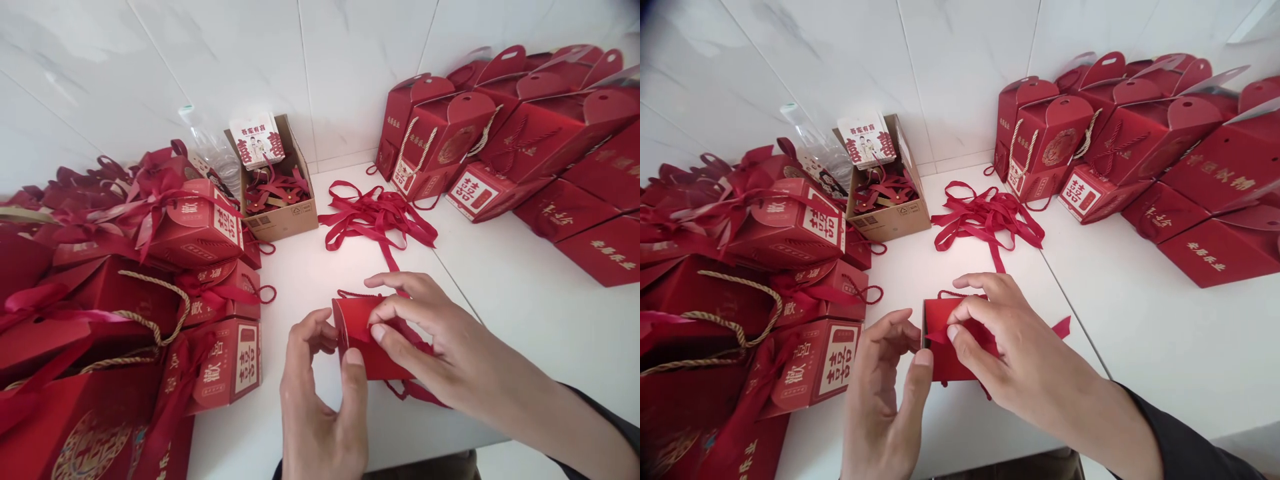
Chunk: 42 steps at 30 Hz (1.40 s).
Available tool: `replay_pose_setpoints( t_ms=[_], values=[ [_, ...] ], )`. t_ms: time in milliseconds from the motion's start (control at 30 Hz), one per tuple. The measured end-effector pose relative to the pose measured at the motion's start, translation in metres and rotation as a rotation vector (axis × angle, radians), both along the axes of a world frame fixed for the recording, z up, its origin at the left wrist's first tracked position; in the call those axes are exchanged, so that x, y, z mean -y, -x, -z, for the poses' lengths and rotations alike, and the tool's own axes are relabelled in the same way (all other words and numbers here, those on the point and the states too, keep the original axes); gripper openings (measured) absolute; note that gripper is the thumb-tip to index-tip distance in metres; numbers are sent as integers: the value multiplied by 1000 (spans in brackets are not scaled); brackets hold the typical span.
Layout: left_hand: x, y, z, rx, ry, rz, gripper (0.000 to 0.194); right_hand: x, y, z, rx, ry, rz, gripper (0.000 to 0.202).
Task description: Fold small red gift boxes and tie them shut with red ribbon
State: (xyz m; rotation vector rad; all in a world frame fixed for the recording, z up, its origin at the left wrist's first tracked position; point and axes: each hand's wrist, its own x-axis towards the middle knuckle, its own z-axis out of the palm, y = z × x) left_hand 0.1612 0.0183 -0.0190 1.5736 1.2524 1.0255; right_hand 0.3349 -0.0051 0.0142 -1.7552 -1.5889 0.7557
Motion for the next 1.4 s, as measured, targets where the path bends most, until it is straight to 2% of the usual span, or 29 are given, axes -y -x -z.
replay_pose_setpoints(
  t_ms=[300,567,833,1067,1200,1400],
  values=[
    [4,0,-6,130,125,-49,24,-8,8,1,6,-26,-55,19],
    [2,1,-4,173,173,-85,32,-11,8,1,46,8,-81,22],
    [4,-1,-7,164,187,-66,34,-14,9,0,26,1,-97,20],
    [-10,1,-13,156,211,16,24,-12,9,3,23,-30,-100,19],
    [-11,3,-7,198,245,-35,30,-7,8,7,82,-98,-97,13],
    [-12,17,13,468,405,-174,35,7,0,24,256,-178,22,45]
  ],
)
